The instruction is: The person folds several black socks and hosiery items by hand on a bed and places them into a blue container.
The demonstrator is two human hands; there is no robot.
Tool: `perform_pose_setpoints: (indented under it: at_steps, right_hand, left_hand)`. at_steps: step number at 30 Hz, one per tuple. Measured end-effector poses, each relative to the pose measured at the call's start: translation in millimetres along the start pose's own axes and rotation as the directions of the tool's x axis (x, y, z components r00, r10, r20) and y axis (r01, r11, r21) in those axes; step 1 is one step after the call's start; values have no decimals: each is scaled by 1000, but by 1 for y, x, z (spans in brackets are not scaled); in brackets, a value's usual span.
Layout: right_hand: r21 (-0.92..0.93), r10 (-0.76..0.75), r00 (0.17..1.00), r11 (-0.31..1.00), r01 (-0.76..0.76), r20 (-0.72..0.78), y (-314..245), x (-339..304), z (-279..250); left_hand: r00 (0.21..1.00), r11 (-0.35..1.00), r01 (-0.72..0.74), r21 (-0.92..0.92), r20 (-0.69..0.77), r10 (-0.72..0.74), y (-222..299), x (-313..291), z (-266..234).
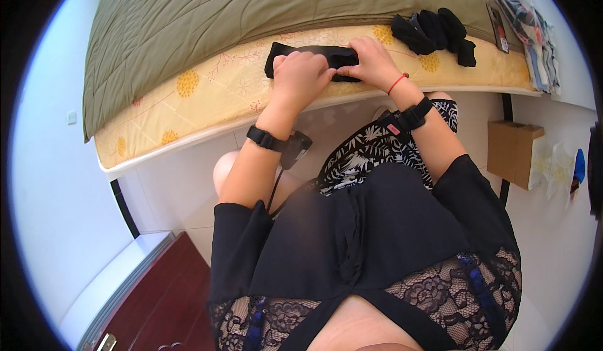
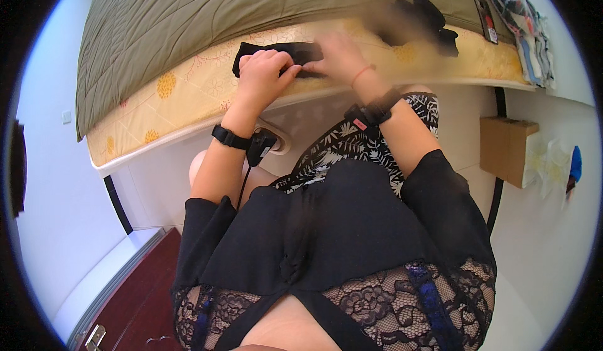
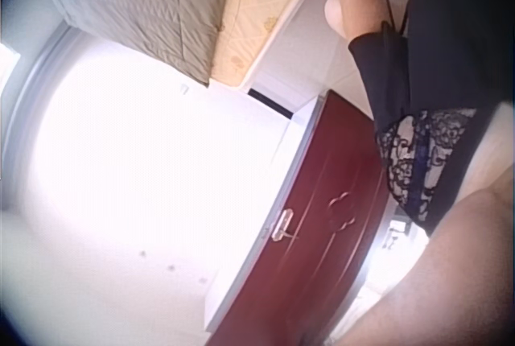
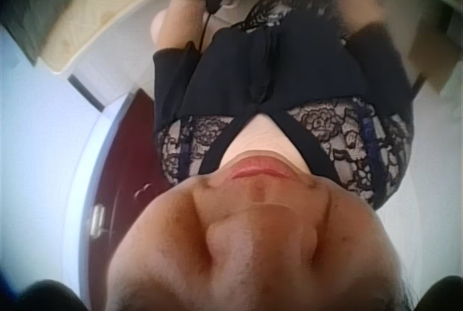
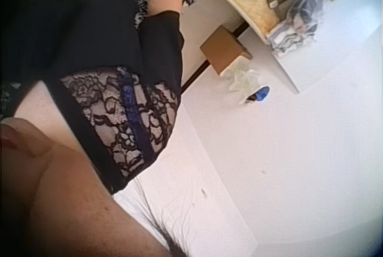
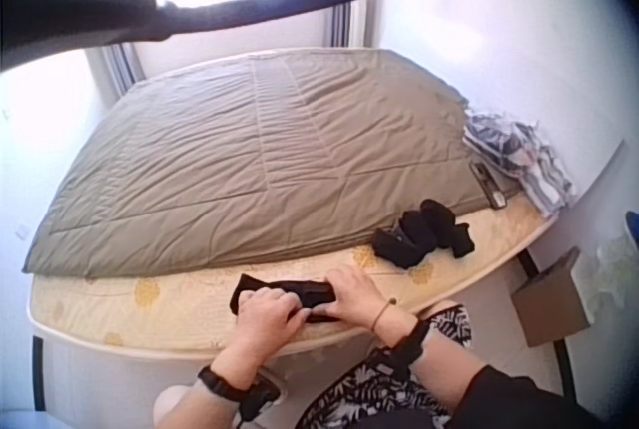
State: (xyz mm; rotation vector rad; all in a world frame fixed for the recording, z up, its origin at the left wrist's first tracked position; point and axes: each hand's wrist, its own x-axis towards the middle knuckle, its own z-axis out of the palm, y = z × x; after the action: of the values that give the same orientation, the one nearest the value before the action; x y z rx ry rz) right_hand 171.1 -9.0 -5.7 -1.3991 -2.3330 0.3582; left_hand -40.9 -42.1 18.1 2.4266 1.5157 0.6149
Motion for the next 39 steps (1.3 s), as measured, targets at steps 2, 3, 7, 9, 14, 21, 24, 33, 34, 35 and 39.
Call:
perform_pose_setpoints:
  at_steps: [2,3,7,9,14,21,24,33,34,35,39]
  right_hand:
    - [131,68,998,989,-68,5,-2,-2,2]
    - [196,101,995,975,-102,11,-3,-3,3]
    - [324,131,984,942,-87,-117,-15,-6,6]
    - [343,147,971,936,-76,-187,-24,-6,6]
    - [434,147,954,901,-20,-262,-27,-3,19]
    - [46,-217,941,971,237,-260,-19,-8,21]
    - [90,-176,978,978,187,-112,-12,-11,18]
    - [157,-230,973,962,222,29,-8,-28,-12]
    - [137,-251,967,960,243,49,-9,-26,-9]
    - [164,-226,970,964,210,84,-9,-25,-7]
    - [331,-151,985,936,116,82,-22,-19,-3]
  left_hand:
    - [999,997,40,-68,-13,-41,2,1,1]
    - [999,996,16,-93,-37,-20,1,1,3]
    - [993,981,-19,-192,-115,-3,0,0,5]
    - [994,979,-39,-199,-106,18,0,0,6]
    - [976,974,-209,-88,-76,203,-7,0,9]
    - [989,962,-61,-266,-147,22,-4,-1,11]
    - [976,976,-145,-162,-186,114,-2,1,9]
    - [948,965,-263,-1,-185,258,-12,0,13]
    - [950,963,-266,26,-160,267,-11,-1,8]
    - [952,961,-270,54,-136,275,-10,-1,1]
    - [973,972,-230,55,-10,231,-10,-8,13]
